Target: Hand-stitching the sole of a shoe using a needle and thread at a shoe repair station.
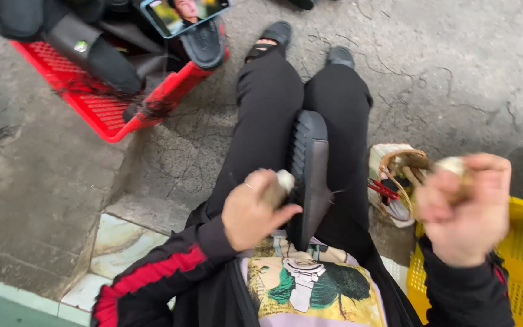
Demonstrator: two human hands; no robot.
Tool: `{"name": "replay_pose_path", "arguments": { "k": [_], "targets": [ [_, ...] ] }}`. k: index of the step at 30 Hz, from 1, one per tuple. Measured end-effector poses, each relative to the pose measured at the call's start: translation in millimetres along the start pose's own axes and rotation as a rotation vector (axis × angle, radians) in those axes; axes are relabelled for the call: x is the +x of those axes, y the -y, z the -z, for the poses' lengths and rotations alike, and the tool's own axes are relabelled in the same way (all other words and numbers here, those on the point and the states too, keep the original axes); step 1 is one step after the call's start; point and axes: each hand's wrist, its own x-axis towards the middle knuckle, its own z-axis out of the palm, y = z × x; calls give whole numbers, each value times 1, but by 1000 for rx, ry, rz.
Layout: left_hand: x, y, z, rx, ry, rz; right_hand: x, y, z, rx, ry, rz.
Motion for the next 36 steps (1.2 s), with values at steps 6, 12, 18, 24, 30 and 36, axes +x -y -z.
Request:
{"name": "replay_pose_path", "arguments": {
  "k": [6, 12, 18, 24, 30, 36],
  "targets": [
    [13, -4, 1, 296, 334, -78, -4, -46, -4, -1263, 793, 618],
    [88, -25, 35, -825, 326, 171, -4, -62, 9, -1074, 723, 599],
    [141, 14, 13, -1151, 70, 381, 19, -71, -10, -901, 739, 554],
    [122, 29, 60, 386, -117, -293, 6, -62, 2, -1422, 775, 882],
    [53, 7, 7, 29, 99, -213, 5, -57, -3, -1554, 738, 965],
    [44, 16, -8, 124, 234, -147, -1, -49, -11, -1761, 651, 1124]
  ]
}}
